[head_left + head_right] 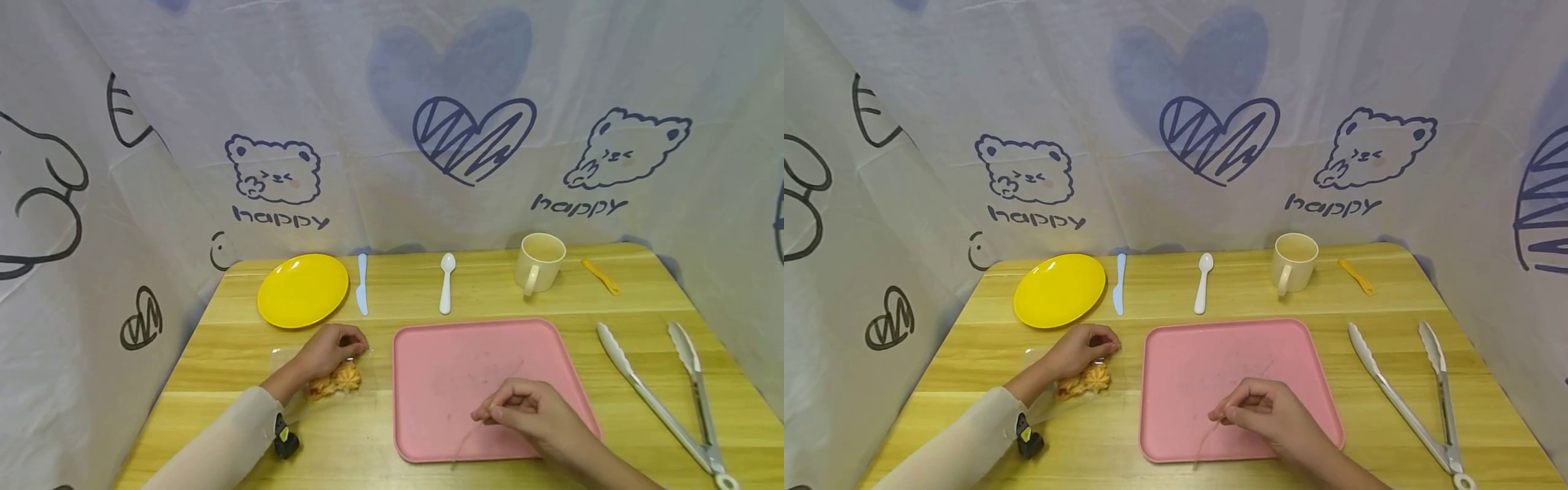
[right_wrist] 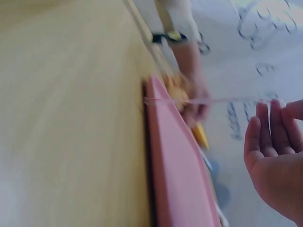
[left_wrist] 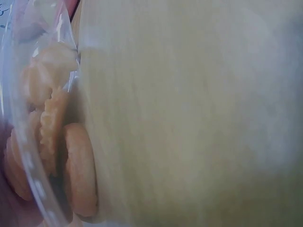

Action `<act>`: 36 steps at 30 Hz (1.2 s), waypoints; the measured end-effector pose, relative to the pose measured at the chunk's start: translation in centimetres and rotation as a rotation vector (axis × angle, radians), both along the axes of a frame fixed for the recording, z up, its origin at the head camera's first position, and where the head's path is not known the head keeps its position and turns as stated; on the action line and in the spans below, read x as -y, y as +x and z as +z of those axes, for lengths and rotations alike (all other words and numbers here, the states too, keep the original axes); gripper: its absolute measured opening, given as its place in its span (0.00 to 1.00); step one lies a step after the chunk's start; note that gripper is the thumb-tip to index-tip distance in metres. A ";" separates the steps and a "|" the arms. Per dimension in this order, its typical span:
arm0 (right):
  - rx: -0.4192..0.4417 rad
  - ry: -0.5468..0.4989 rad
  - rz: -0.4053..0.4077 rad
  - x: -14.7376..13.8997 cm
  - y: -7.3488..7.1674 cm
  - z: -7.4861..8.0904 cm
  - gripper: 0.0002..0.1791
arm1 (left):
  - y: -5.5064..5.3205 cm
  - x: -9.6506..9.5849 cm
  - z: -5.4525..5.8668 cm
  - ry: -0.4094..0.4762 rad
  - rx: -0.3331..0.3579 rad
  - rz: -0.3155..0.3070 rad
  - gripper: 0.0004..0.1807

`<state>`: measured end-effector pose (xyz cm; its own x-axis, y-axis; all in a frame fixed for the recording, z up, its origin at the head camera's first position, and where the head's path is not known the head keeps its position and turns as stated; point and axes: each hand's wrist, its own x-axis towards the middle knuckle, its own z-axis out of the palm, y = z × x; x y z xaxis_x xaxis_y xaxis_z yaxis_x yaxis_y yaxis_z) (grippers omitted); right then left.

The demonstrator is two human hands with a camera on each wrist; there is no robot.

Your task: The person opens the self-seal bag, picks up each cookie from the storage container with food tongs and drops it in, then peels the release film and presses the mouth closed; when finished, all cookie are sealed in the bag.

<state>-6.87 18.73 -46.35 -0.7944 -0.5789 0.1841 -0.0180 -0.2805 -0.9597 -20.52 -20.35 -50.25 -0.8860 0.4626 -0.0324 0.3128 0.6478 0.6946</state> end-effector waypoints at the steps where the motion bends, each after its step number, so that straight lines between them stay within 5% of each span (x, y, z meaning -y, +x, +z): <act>1: 0.014 0.002 -0.012 -0.8 -0.1 0.1 0.08 | 0.0 0.0 0.0 0.000 -0.002 0.000 0.07; 13: 0.060 0.170 -0.070 -12.2 -2.7 0.5 0.17 | -0.1 0.1 -0.2 0.006 0.005 -0.006 0.07; 18: 0.067 0.370 -0.088 -16.8 -5.0 1.0 0.12 | -0.2 0.1 -0.3 0.010 0.003 -0.008 0.07; 24: -0.024 0.800 -0.280 -18.6 -7.6 1.1 0.14 | -0.3 0.1 -0.4 0.003 0.002 -0.002 0.07; 29: -0.206 1.085 -0.422 -18.4 -9.2 0.2 0.13 | -0.2 0.0 -0.4 -0.003 0.005 -0.004 0.07; 32: -0.315 1.181 -0.462 -18.3 -10.0 -0.4 0.10 | -0.2 0.0 -0.4 -0.006 0.004 0.003 0.07; 36: -0.372 1.183 -0.474 -18.4 -10.9 -1.2 0.08 | -0.3 0.1 -0.4 -0.010 0.002 0.007 0.07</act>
